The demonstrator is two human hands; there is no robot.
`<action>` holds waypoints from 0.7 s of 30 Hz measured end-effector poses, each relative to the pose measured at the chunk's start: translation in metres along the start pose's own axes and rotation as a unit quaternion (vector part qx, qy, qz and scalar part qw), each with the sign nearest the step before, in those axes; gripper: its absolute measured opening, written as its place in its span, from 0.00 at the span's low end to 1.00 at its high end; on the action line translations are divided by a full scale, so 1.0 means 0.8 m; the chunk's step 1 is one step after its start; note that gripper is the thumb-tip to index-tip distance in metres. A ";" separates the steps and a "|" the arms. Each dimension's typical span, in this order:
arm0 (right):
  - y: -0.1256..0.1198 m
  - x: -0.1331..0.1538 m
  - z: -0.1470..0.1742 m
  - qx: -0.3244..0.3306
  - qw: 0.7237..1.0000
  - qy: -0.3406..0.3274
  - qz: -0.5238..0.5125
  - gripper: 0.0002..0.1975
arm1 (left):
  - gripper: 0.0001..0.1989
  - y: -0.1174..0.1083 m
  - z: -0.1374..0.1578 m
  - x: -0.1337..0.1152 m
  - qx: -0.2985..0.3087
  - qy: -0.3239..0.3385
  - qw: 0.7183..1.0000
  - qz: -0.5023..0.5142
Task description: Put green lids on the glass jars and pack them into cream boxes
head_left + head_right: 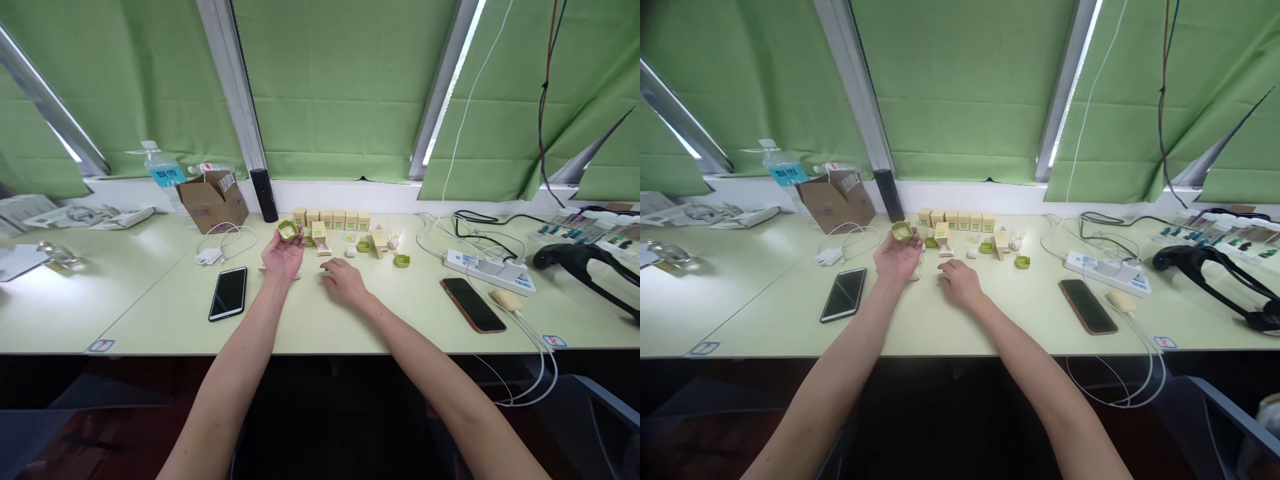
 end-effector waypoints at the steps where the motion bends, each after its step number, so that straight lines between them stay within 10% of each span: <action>1: 0.004 0.011 -0.001 0.033 0.999 -0.004 0.022 0.15 | 0.18 0.002 0.001 -0.002 0.006 0.001 1.000 0.001; 11: 0.049 0.082 -0.036 0.097 0.994 0.020 0.046 0.13 | 0.17 0.008 0.011 0.001 0.059 -0.053 0.997 -0.003; 21: 0.025 0.015 -0.048 -0.045 0.951 0.094 -0.292 0.16 | 0.12 0.000 0.007 0.011 0.096 -0.035 0.994 -0.045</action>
Point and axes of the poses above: each hand's wrist, its own z-axis away from the middle knuckle, its own y-axis out of the palm, x = y × z, the point moved 2 cm from there along -z, towards the middle knuckle, and after that the axes turned 13 degrees about y, right-handed, at the moved point
